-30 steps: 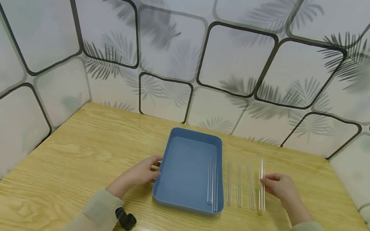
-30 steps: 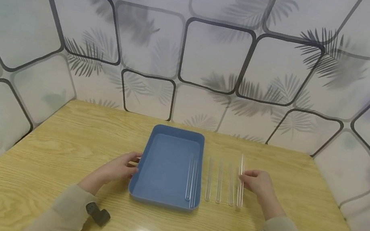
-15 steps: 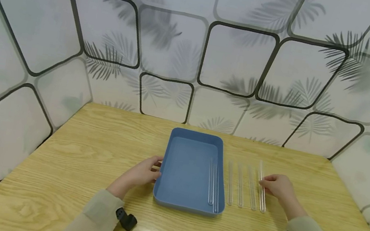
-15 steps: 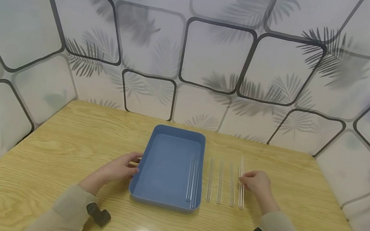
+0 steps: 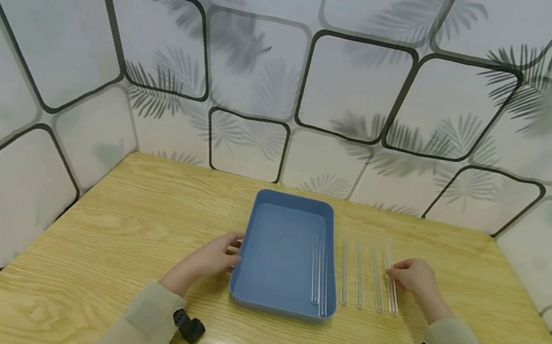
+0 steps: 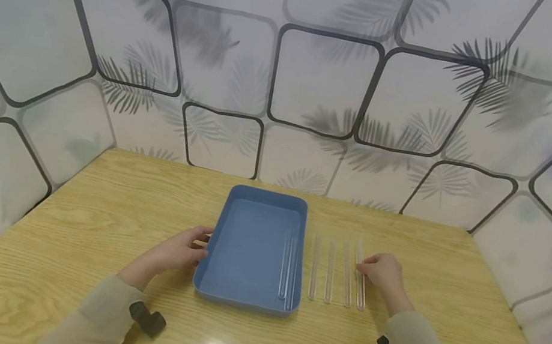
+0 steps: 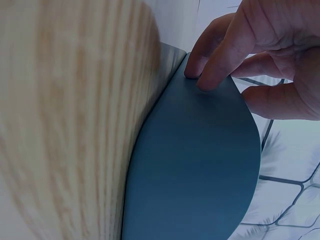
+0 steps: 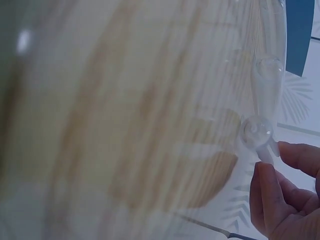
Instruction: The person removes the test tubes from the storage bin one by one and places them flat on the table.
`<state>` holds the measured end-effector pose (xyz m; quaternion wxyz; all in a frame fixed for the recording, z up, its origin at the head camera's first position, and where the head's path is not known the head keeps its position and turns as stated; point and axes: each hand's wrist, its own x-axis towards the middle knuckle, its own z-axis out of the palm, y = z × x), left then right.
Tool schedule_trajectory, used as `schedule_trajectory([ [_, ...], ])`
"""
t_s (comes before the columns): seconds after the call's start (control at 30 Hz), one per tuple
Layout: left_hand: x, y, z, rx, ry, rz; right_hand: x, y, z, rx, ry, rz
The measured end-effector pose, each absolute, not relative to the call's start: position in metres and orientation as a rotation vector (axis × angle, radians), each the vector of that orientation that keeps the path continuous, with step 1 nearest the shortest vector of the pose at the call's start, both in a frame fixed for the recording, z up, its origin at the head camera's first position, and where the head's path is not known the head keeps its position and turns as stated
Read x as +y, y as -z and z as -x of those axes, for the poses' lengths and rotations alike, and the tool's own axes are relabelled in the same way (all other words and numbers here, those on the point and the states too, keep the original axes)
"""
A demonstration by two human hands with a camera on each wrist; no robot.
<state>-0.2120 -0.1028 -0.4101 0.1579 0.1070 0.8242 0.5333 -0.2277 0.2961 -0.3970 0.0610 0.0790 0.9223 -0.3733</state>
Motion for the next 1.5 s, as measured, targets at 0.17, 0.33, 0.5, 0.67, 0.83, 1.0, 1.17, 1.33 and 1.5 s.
schedule_trajectory([
  [0.17, -0.1022, 0.4075, 0.2112, 2.348, -1.535, -0.297, 0.2967, 0.3970, 0.2282, 2.806, 1.096, -0.235],
  [0.33, -0.1018, 0.4069, 0.2117, 2.346, -1.538, -0.300, 0.2980, 0.3970, 0.2279, 2.799, 1.096, -0.232],
  [0.5, -0.1017, 0.4084, 0.2130, 2.346, -1.535, -0.304, 0.2983, 0.3966, 0.2280, 2.806, 1.065, -0.229],
  [0.67, -0.1016, 0.4094, 0.2137, 2.355, -1.521, -0.310, 0.2991, 0.3970, 0.2292, 2.810, 1.049, -0.227],
  [0.83, -0.1016, 0.4098, 0.2141, 2.355, -1.520, -0.304, 0.2993, 0.3980, 0.2294, 2.812, 1.043, -0.228],
  [1.0, -0.1012, 0.4095, 0.2148, 2.363, -1.514, -0.293, 0.2983, 0.3983, 0.2300, 2.819, 1.028, -0.220],
  [1.17, -0.1009, 0.4094, 0.2149, 2.363, -1.517, -0.292, 0.2977, 0.3980, 0.2307, 2.829, 1.009, -0.216],
  [1.33, -0.1016, 0.4095, 0.2135, 2.356, -1.526, -0.303, 0.2980, 0.3992, 0.2317, 2.827, 0.997, -0.228],
  [1.5, -0.1022, 0.4086, 0.2120, 2.347, -1.531, -0.301, 0.2973, 0.3991, 0.2316, 2.828, 0.978, -0.229],
])
